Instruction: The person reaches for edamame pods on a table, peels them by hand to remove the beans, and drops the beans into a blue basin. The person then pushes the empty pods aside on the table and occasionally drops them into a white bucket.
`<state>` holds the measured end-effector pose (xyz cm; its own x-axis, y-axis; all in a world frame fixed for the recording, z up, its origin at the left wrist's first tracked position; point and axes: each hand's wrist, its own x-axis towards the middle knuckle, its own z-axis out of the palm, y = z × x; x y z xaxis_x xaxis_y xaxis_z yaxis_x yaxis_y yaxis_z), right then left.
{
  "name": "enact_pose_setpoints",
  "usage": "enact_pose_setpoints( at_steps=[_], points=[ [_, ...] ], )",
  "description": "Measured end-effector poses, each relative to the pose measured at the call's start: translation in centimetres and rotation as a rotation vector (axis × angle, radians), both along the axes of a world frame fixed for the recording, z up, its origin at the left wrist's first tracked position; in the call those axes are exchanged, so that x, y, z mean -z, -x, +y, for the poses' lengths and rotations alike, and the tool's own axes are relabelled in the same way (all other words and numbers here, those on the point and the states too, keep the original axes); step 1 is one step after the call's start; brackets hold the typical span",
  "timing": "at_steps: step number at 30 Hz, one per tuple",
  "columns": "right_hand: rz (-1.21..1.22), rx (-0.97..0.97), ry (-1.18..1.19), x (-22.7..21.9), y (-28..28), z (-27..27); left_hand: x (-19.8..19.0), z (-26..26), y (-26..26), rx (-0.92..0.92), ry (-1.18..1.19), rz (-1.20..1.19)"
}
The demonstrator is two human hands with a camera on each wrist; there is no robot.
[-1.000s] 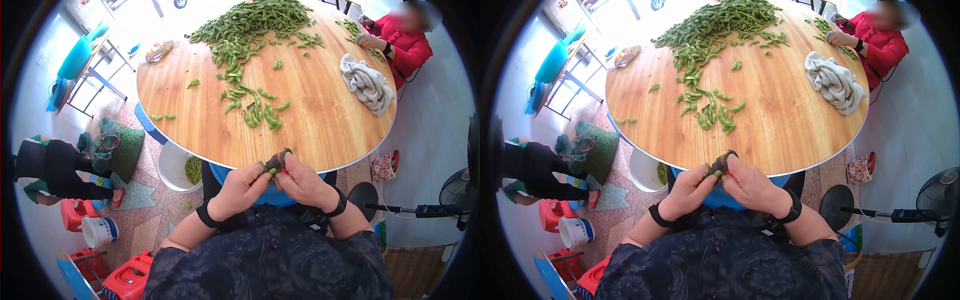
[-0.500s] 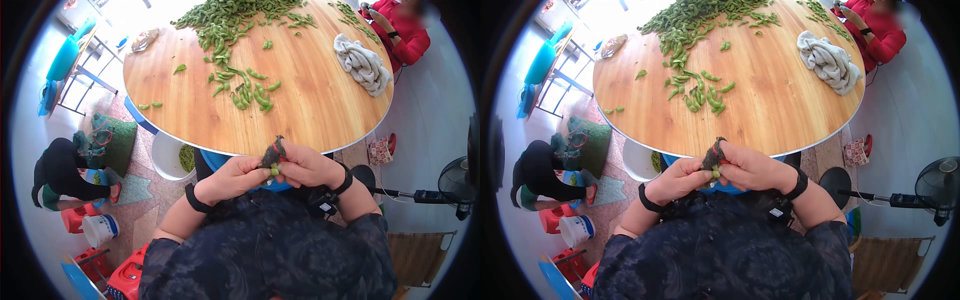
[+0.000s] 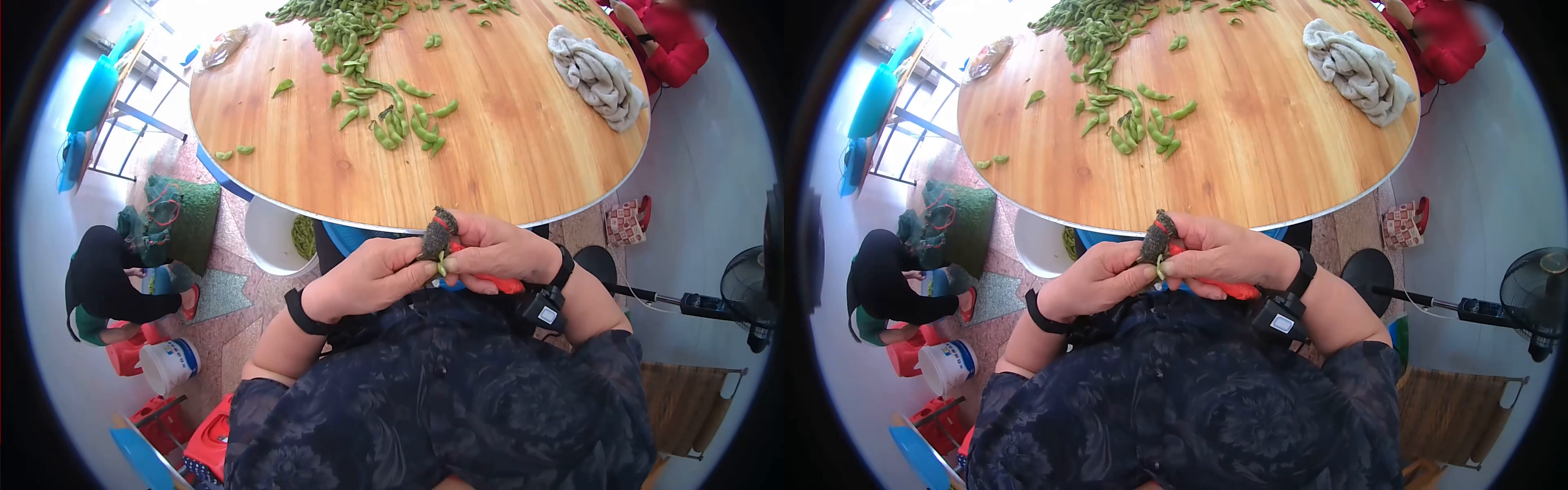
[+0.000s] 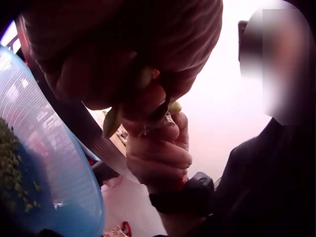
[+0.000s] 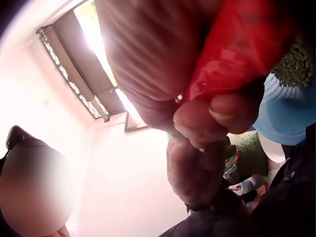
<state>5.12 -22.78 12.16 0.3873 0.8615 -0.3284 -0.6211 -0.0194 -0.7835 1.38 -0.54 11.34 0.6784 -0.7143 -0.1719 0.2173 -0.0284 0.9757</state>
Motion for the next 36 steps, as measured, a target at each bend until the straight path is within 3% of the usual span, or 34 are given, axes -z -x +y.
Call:
enact_pose_setpoints(
  at_steps=[2, 6, 9, 11, 12, 14, 15, 16, 18, 20, 22, 23, 27, 29, 36],
  points=[
    [-0.036, -0.004, 0.076, -0.4, 0.0, 0.3, -0.4, -0.3, 0.4, -0.096, -0.265, -0.316],
    [-0.191, -0.013, 0.145, -0.5, 0.4, 0.7, -0.1, -0.5, 1.3, -0.175, -0.402, -0.591],
    [-0.409, 0.013, 0.252, -1.0, 0.3, 0.3, 0.5, 0.8, 1.1, -0.228, -0.391, -0.480],
    [-1.047, 0.137, 0.458, 0.4, 0.5, 0.1, 0.4, 1.9, 0.8, -0.396, -0.108, 0.215],
    [-1.053, 0.131, 0.442, 0.6, 0.6, 0.2, 0.5, 2.1, 0.6, -0.410, -0.115, 0.210],
    [-1.107, 0.212, 0.579, 0.9, 1.0, 0.3, 0.9, 1.8, 0.3, -0.541, 0.297, 0.375],
    [-1.178, 0.259, 0.592, 0.9, 0.9, 0.5, 1.2, 1.5, 0.1, -0.594, 0.382, 0.403],
    [-1.193, 0.260, 0.587, 0.7, 1.1, 0.7, 1.2, 1.3, -0.1, -0.597, 0.386, 0.387],
    [-0.956, 0.454, 0.416, -0.3, 1.7, 1.6, 1.2, 0.6, -0.7, -0.690, 0.449, 0.405],
    [-1.005, 0.479, 0.409, -0.5, 2.1, 3.2, 2.2, 0.3, -1.0, -0.683, 0.459, 0.387],
    [-1.371, 0.593, 0.385, 0.5, 2.0, 4.5, 2.2, -0.5, -1.2, -0.653, 0.523, 0.405],
    [-1.436, 0.479, 0.472, 0.2, 2.0, 4.3, 1.9, -0.7, -1.0, -0.695, 0.510, 0.423],
    [-1.394, 0.464, 0.390, 0.7, 1.6, 4.2, 1.4, -1.2, -0.5, -0.730, 0.436, 0.407],
    [-1.319, 0.422, 0.424, 0.1, 1.4, 3.9, 2.3, -1.2, -0.1, -0.666, 0.415, 0.261],
    [-1.356, 0.428, 0.486, -1.2, 0.6, 3.0, 2.1, -1.2, 0.6, -0.541, 0.207, 0.080]
  ],
)
